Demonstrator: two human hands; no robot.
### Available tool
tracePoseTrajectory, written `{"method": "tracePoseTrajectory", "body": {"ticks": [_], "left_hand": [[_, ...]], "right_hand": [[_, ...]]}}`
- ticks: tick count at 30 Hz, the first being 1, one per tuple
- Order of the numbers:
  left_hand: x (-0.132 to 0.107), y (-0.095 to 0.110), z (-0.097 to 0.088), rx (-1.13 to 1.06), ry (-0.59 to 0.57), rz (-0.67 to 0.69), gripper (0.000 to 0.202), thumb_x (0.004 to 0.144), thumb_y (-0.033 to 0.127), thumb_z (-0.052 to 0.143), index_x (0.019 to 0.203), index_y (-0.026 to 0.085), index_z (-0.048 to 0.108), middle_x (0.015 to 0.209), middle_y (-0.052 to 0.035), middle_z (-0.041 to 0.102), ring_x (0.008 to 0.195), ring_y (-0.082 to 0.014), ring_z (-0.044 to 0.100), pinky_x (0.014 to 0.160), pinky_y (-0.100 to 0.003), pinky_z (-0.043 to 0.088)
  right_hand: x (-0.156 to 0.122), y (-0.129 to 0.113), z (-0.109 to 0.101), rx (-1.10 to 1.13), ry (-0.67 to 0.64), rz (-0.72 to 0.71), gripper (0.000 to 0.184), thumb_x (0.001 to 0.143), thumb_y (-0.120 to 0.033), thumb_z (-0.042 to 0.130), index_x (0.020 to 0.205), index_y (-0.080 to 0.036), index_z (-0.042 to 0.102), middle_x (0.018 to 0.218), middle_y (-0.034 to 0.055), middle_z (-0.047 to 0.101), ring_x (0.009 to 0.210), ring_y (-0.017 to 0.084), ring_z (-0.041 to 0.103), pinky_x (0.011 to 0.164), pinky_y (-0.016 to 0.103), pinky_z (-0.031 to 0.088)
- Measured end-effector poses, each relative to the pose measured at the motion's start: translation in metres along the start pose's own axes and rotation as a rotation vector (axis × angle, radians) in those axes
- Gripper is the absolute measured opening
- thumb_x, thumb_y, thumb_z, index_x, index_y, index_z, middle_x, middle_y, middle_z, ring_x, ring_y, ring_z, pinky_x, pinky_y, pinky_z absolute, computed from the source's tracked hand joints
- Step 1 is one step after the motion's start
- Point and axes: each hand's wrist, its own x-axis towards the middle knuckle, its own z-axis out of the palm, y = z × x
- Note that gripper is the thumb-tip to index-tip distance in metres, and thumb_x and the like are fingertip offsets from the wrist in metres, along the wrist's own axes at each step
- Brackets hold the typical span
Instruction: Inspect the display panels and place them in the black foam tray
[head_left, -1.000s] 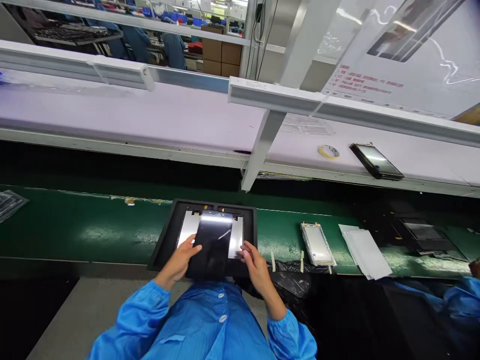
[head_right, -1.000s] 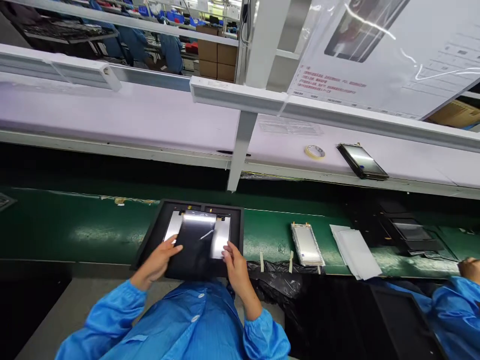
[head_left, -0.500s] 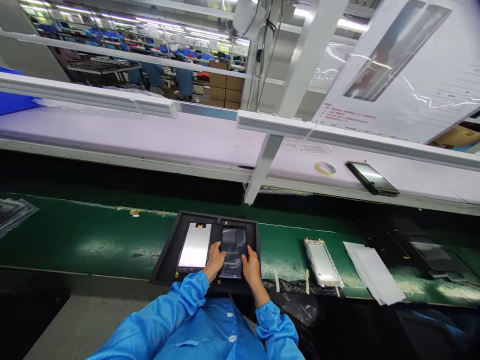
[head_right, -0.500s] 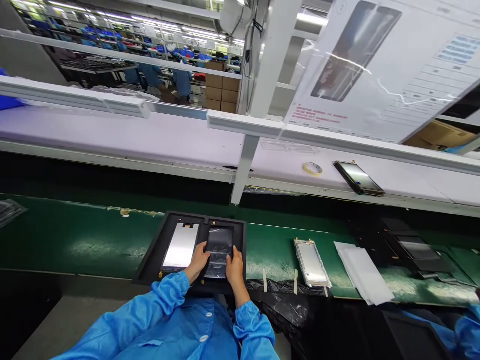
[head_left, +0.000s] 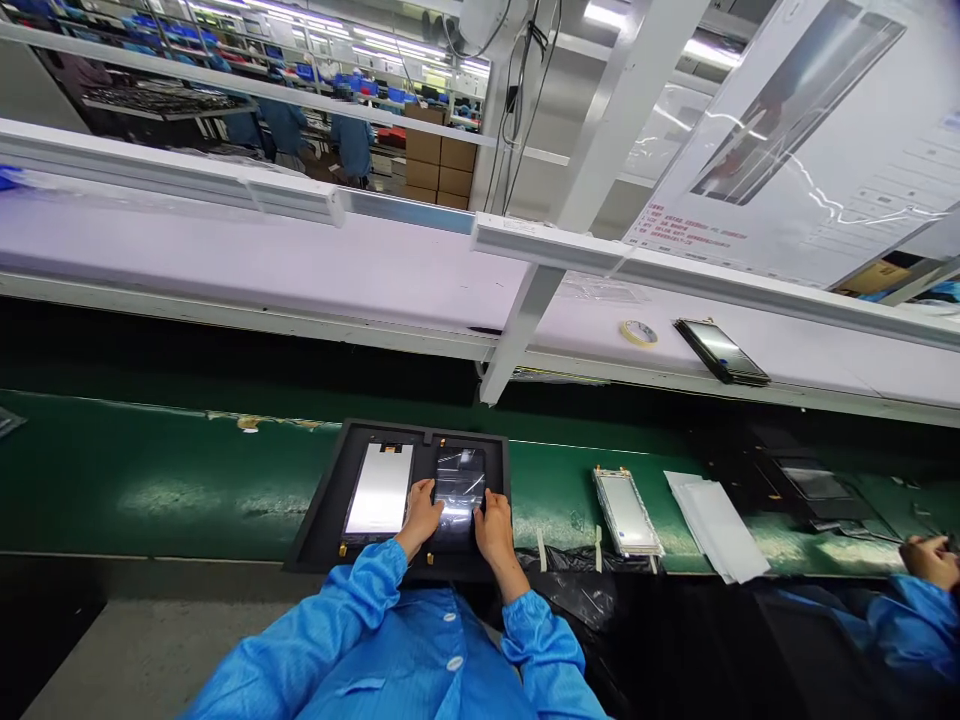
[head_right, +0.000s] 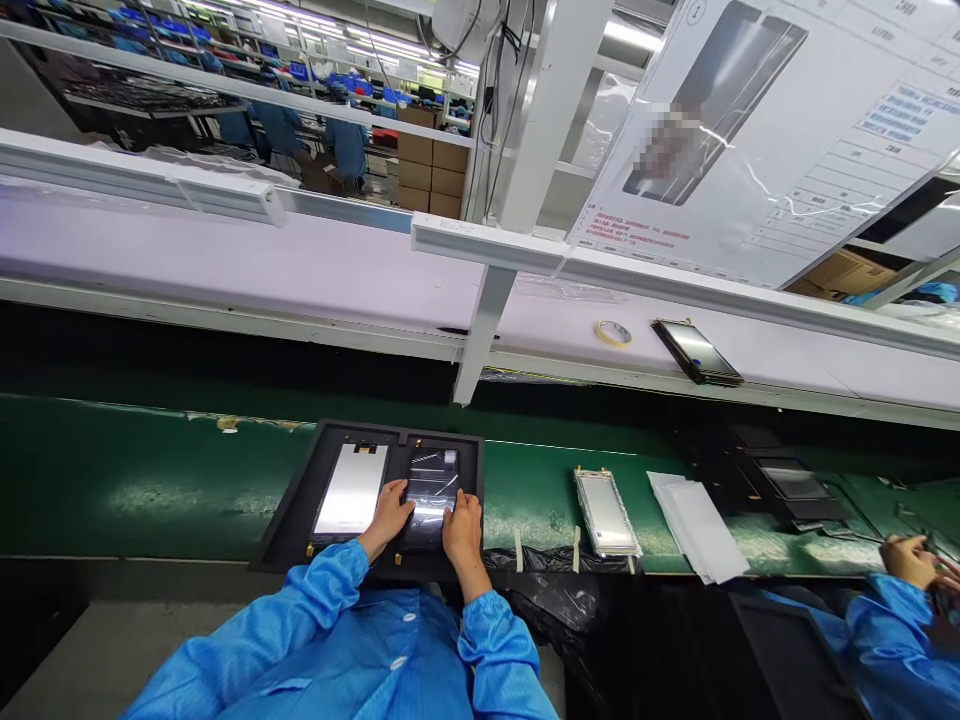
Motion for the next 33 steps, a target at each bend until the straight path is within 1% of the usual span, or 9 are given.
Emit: {"method": "tracePoseTrajectory", "body": {"ticks": [5, 8, 12, 16, 18, 21, 24, 28, 33], "left_hand": [[-0.003, 0.005, 0.004, -0.026, 0.030, -0.019, 0.059, 0.080, 0.015, 0.054, 0.139, 0.012, 0.052, 0.146, -0.0179, 0.049, 0.138, -0.0299, 0.045, 0.118, -0.040, 0.033], [-0.011, 0.007, 0.005, -0.072, 0.042, -0.021, 0.062, 0.080, 0.015, 0.055, 0.142, 0.012, 0.050, 0.150, -0.0189, 0.047, 0.140, -0.0281, 0.043, 0.118, -0.037, 0.032], [-0.021, 0.009, 0.009, -0.115, 0.029, 0.009, 0.070, 0.079, 0.014, 0.057, 0.148, 0.011, 0.043, 0.159, -0.0190, 0.039, 0.149, -0.0254, 0.032, 0.122, -0.034, 0.025], [-0.025, 0.011, 0.011, -0.117, 0.012, 0.023, 0.071, 0.079, 0.014, 0.058, 0.148, 0.012, 0.044, 0.162, -0.0178, 0.034, 0.151, -0.0275, 0.027, 0.123, -0.039, 0.022], [-0.025, 0.012, 0.011, -0.099, 0.012, 0.021, 0.069, 0.079, 0.015, 0.058, 0.147, 0.011, 0.046, 0.162, -0.0187, 0.034, 0.150, -0.0288, 0.027, 0.123, -0.040, 0.023], [-0.024, 0.014, 0.009, -0.056, 0.014, 0.023, 0.068, 0.080, 0.014, 0.058, 0.146, 0.009, 0.046, 0.162, -0.0193, 0.035, 0.149, -0.0284, 0.029, 0.122, -0.038, 0.024], [-0.026, 0.014, 0.008, 0.004, 0.003, 0.032, 0.067, 0.081, 0.013, 0.056, 0.147, 0.007, 0.044, 0.162, -0.0183, 0.035, 0.149, -0.0266, 0.029, 0.122, -0.036, 0.023], [-0.031, 0.015, 0.011, 0.101, -0.006, 0.042, 0.065, 0.083, 0.012, 0.053, 0.147, 0.008, 0.042, 0.164, -0.0180, 0.030, 0.150, -0.0278, 0.026, 0.122, -0.040, 0.021], [-0.037, 0.018, 0.015, 0.185, -0.015, 0.076, 0.063, 0.084, 0.013, 0.054, 0.146, 0.010, 0.044, 0.165, -0.0179, 0.028, 0.150, -0.0304, 0.024, 0.121, -0.042, 0.021]], "right_hand": [[0.000, 0.011, 0.003, 0.014, -0.001, -0.050, 0.048, 0.092, -0.020, 0.048, 0.138, -0.012, 0.058, 0.128, 0.0179, 0.062, 0.119, 0.030, 0.058, 0.101, 0.038, 0.048], [0.001, 0.016, 0.006, -0.029, -0.020, -0.067, 0.048, 0.094, -0.021, 0.044, 0.138, -0.010, 0.058, 0.128, 0.0189, 0.063, 0.120, 0.029, 0.059, 0.102, 0.037, 0.048], [0.001, 0.014, 0.007, -0.127, -0.062, -0.101, 0.048, 0.098, -0.023, 0.039, 0.140, -0.007, 0.055, 0.130, 0.0204, 0.063, 0.123, 0.029, 0.059, 0.103, 0.036, 0.047], [-0.002, 0.008, 0.002, -0.190, -0.099, -0.158, 0.049, 0.100, -0.022, 0.035, 0.140, -0.003, 0.054, 0.135, 0.0229, 0.060, 0.127, 0.030, 0.057, 0.104, 0.038, 0.046], [-0.003, 0.006, -0.001, -0.213, -0.113, -0.176, 0.049, 0.100, -0.022, 0.034, 0.141, -0.001, 0.053, 0.136, 0.0231, 0.059, 0.127, 0.031, 0.057, 0.105, 0.038, 0.045], [-0.003, 0.006, -0.003, -0.220, -0.140, -0.170, 0.049, 0.101, -0.022, 0.034, 0.141, 0.001, 0.052, 0.139, 0.0222, 0.058, 0.127, 0.030, 0.057, 0.106, 0.036, 0.045], [-0.006, 0.007, -0.003, -0.204, -0.140, -0.173, 0.048, 0.101, -0.021, 0.034, 0.141, -0.001, 0.053, 0.141, 0.0195, 0.057, 0.130, 0.027, 0.056, 0.109, 0.034, 0.042], [-0.014, 0.007, -0.003, -0.205, -0.133, -0.186, 0.047, 0.101, -0.019, 0.038, 0.141, -0.003, 0.053, 0.144, 0.0182, 0.055, 0.133, 0.026, 0.052, 0.113, 0.032, 0.037], [-0.023, 0.008, 0.000, -0.196, -0.111, -0.187, 0.047, 0.100, -0.020, 0.039, 0.143, -0.004, 0.052, 0.147, 0.0206, 0.051, 0.132, 0.028, 0.051, 0.112, 0.035, 0.037]]}}
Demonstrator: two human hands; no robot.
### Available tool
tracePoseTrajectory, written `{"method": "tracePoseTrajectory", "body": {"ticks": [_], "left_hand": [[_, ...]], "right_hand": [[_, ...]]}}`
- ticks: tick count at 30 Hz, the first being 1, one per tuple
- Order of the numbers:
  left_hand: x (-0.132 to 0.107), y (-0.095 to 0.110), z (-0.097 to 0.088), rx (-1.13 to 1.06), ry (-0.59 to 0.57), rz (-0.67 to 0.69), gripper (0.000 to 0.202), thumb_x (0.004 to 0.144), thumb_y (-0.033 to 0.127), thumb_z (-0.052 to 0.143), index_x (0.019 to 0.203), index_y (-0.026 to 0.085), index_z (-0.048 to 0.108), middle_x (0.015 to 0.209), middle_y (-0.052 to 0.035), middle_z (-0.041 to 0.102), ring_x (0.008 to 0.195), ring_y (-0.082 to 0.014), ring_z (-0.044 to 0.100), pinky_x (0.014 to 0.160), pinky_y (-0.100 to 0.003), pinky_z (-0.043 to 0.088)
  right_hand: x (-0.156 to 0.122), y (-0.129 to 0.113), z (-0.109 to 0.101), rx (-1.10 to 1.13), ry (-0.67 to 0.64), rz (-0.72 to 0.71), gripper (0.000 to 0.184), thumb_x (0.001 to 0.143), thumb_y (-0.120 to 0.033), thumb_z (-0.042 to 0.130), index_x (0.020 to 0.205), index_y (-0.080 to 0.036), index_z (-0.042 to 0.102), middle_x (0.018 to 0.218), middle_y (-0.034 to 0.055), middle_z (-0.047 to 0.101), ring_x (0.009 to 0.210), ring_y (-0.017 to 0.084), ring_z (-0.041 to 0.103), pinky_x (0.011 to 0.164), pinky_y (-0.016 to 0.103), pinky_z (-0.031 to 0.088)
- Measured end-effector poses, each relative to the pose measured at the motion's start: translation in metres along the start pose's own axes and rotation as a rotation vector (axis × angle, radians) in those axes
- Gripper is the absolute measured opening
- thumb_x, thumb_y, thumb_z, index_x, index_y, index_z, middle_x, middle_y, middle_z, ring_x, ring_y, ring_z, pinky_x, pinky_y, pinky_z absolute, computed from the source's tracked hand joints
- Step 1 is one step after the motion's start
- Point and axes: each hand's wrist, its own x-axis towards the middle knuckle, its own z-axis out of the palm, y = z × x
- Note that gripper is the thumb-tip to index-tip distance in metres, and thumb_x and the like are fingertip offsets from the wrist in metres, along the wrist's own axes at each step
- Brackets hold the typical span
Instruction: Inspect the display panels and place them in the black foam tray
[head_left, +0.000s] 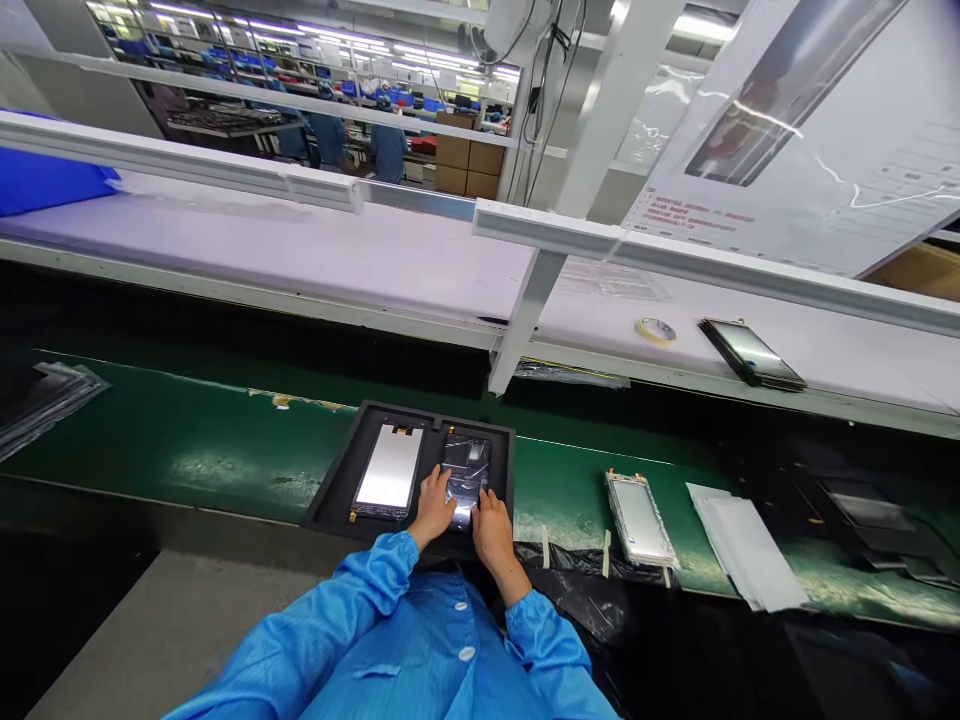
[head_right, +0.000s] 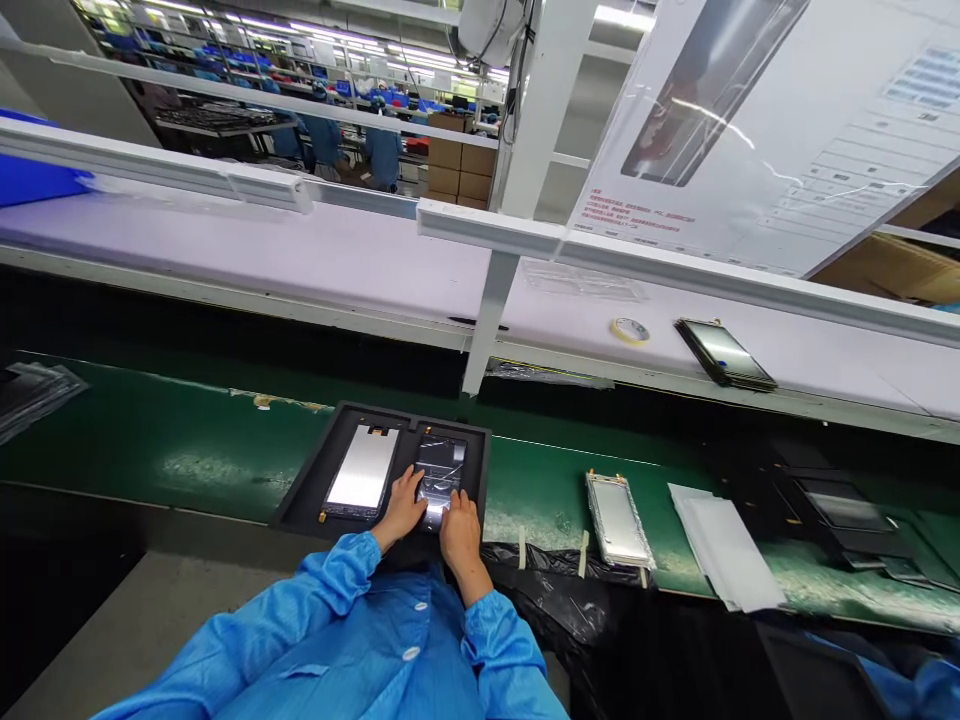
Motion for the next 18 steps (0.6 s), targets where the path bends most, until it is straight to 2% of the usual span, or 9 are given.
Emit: {"method": "tracePoseTrajectory", "body": {"ticks": [5, 9, 11, 13, 15, 18], "left_hand": [[0.001, 0.006, 0.002, -0.005, 0.024, 0.024, 0.066, 0.080, 0.011, 0.055, 0.145, 0.005, 0.044, 0.165, -0.0219, 0.025, 0.151, -0.0334, 0.023, 0.121, -0.045, 0.020], [-0.010, 0.012, -0.003, -0.082, 0.123, 0.014, 0.060, 0.078, 0.007, 0.054, 0.138, 0.011, 0.053, 0.160, -0.0181, 0.038, 0.147, -0.0297, 0.034, 0.121, -0.045, 0.025], [-0.022, 0.012, -0.007, -0.131, 0.208, 0.022, 0.056, 0.079, 0.006, 0.053, 0.134, 0.012, 0.057, 0.156, -0.0173, 0.045, 0.144, -0.0265, 0.040, 0.120, -0.042, 0.030], [-0.038, 0.009, -0.011, -0.183, 0.306, 0.055, 0.052, 0.080, 0.005, 0.051, 0.130, 0.014, 0.060, 0.152, -0.0156, 0.049, 0.143, -0.0235, 0.042, 0.120, -0.040, 0.032], [-0.058, 0.005, -0.014, -0.291, 0.393, 0.137, 0.048, 0.080, 0.005, 0.050, 0.125, 0.017, 0.064, 0.149, -0.0141, 0.053, 0.141, -0.0233, 0.044, 0.121, -0.042, 0.032], [-0.090, 0.002, -0.017, -0.466, 0.426, 0.227, 0.043, 0.080, 0.006, 0.051, 0.116, 0.021, 0.068, 0.141, -0.0128, 0.059, 0.133, -0.0255, 0.052, 0.113, -0.045, 0.041]], "right_hand": [[0.000, 0.004, 0.000, -0.004, -0.009, -0.026, 0.050, 0.098, -0.018, 0.041, 0.145, -0.005, 0.050, 0.150, 0.0208, 0.048, 0.134, 0.029, 0.050, 0.113, 0.038, 0.037], [-0.004, 0.022, 0.005, 0.047, 0.017, -0.103, 0.051, 0.093, -0.019, 0.043, 0.141, -0.006, 0.055, 0.147, 0.0190, 0.052, 0.134, 0.029, 0.052, 0.113, 0.039, 0.040], [-0.007, 0.043, 0.017, 0.147, 0.128, -0.174, 0.051, 0.093, -0.025, 0.037, 0.134, -0.007, 0.061, 0.144, 0.0187, 0.055, 0.132, 0.030, 0.054, 0.113, 0.043, 0.042], [-0.007, 0.073, 0.032, 0.315, 0.227, -0.274, 0.053, 0.093, -0.040, 0.036, 0.124, -0.012, 0.068, 0.138, 0.0171, 0.060, 0.128, 0.031, 0.057, 0.112, 0.047, 0.045], [-0.006, 0.107, 0.046, 0.458, 0.300, -0.334, 0.048, 0.090, -0.050, 0.039, 0.116, -0.026, 0.072, 0.132, 0.0109, 0.065, 0.123, 0.031, 0.062, 0.107, 0.049, 0.051], [-0.014, 0.156, 0.059, 0.496, 0.342, -0.273, 0.041, 0.086, -0.058, 0.038, 0.104, -0.047, 0.073, 0.107, 0.0057, 0.074, 0.108, 0.035, 0.068, 0.097, 0.052, 0.059]]}}
